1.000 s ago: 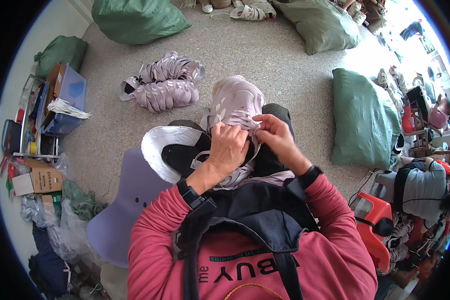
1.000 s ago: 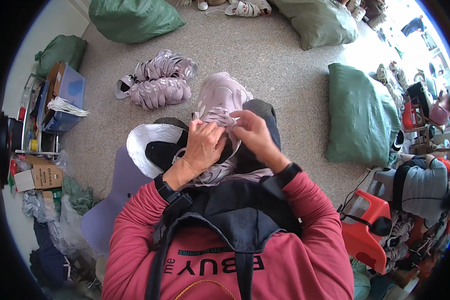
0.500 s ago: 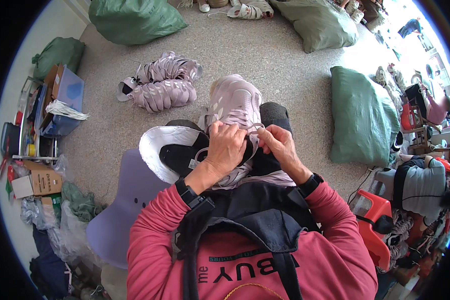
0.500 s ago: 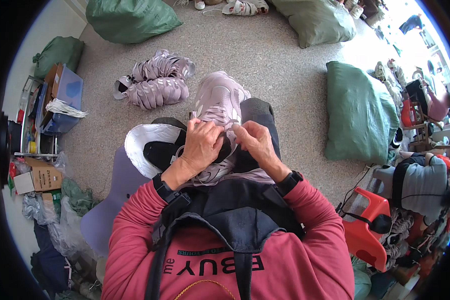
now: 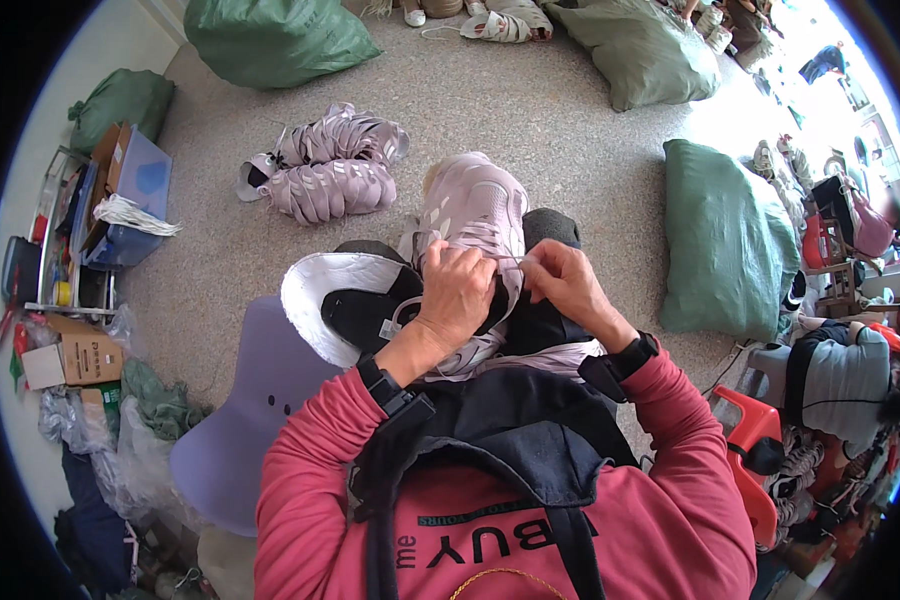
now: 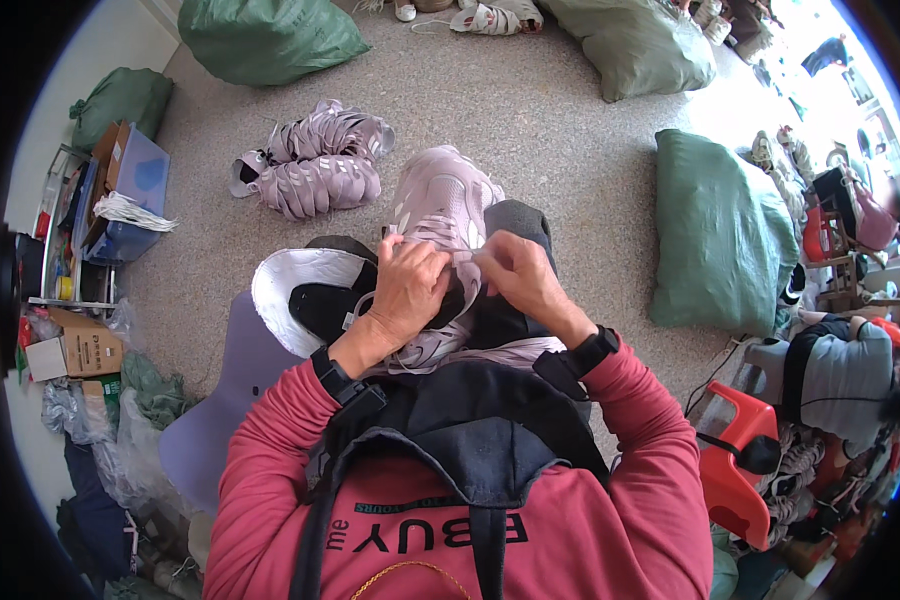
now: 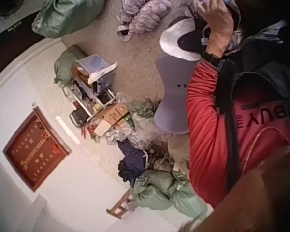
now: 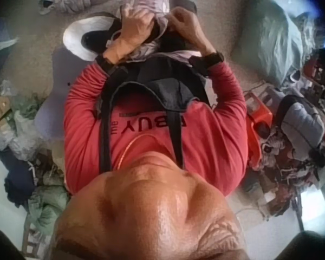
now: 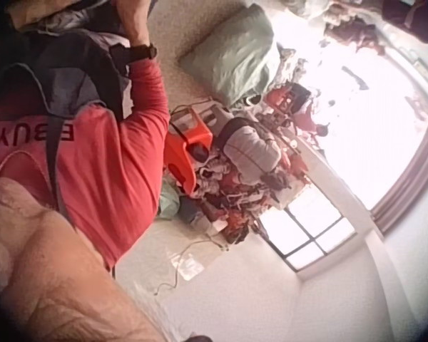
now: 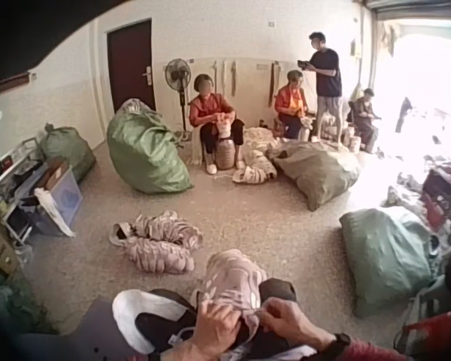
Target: The recorder is lacing a pair of pink shoes while sitting in a workshop.
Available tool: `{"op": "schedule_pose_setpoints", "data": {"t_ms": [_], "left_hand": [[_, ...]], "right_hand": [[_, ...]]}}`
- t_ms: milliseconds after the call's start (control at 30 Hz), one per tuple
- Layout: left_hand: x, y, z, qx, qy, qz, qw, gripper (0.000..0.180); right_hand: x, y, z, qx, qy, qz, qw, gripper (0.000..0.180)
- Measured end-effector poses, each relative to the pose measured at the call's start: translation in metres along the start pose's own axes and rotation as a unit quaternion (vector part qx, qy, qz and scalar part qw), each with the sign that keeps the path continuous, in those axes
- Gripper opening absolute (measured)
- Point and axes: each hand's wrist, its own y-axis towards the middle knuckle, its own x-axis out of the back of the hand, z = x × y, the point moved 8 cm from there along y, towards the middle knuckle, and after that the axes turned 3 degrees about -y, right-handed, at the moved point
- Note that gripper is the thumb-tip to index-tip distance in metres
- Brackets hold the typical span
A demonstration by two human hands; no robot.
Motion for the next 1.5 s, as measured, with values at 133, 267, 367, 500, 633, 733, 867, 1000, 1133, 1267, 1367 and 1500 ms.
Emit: {"op": "schedule_pose_setpoints", "data": {"t_ms": [133, 267, 367, 500, 633, 733, 867, 1000, 1133, 1267, 1367, 1500], "left_hand": [[0.000, 0.001, -0.003, -0.010, 0.018, -0.002, 1.000, 0.011], [0.006, 0.000, -0.006, -0.024, 0.029, -0.012, 0.999, 0.007], [0.007, -0.001, -0.007, -0.025, 0.040, -0.015, 0.999, 0.006], [0.007, 0.001, -0.007, -0.031, 0.040, -0.015, 0.999, 0.006], [0.011, 0.000, -0.005, -0.023, 0.034, -0.012, 0.999, 0.004], [0.013, 0.003, -0.006, -0.029, 0.046, -0.015, 0.998, 0.005], [0.017, 0.004, -0.012, -0.097, 0.099, -0.009, 0.990, 0.006], [0.036, -0.005, -0.015, -0.147, 0.097, 0.024, 0.984, 0.007], [0.059, -0.023, -0.014, -0.185, 0.093, 0.028, 0.978, 0.009], [0.062, -0.034, -0.008, -0.190, 0.099, 0.028, 0.976, 0.009], [0.061, -0.035, -0.007, -0.186, 0.090, 0.021, 0.978, 0.009], [0.056, -0.031, -0.009, -0.176, 0.105, 0.024, 0.978, 0.009]], "right_hand": [[0.005, -0.003, 0.013, 0.128, -0.082, -0.179, 0.972, 0.011], [-0.008, 0.000, -0.008, -0.020, 0.293, -0.159, 0.943, 0.011], [-0.019, -0.001, -0.015, -0.124, 0.429, -0.071, 0.892, 0.015], [-0.018, -0.004, -0.020, -0.124, 0.408, 0.008, 0.904, 0.019], [-0.016, -0.002, 0.001, -0.101, 0.279, 0.092, 0.951, 0.020], [-0.012, 0.003, 0.019, 0.025, 0.120, 0.060, 0.991, 0.020], [-0.016, -0.007, 0.044, 0.217, -0.178, -0.069, 0.957, 0.030], [-0.016, -0.011, 0.048, 0.189, -0.181, -0.089, 0.961, 0.032], [-0.016, -0.003, 0.037, 0.130, -0.130, -0.061, 0.981, 0.032], [-0.016, 0.005, 0.024, 0.111, -0.060, -0.021, 0.992, 0.029], [-0.014, 0.009, 0.001, 0.042, 0.092, 0.015, 0.995, 0.024], [-0.015, 0.003, 0.003, -0.023, 0.215, 0.031, 0.976, 0.020]]}}
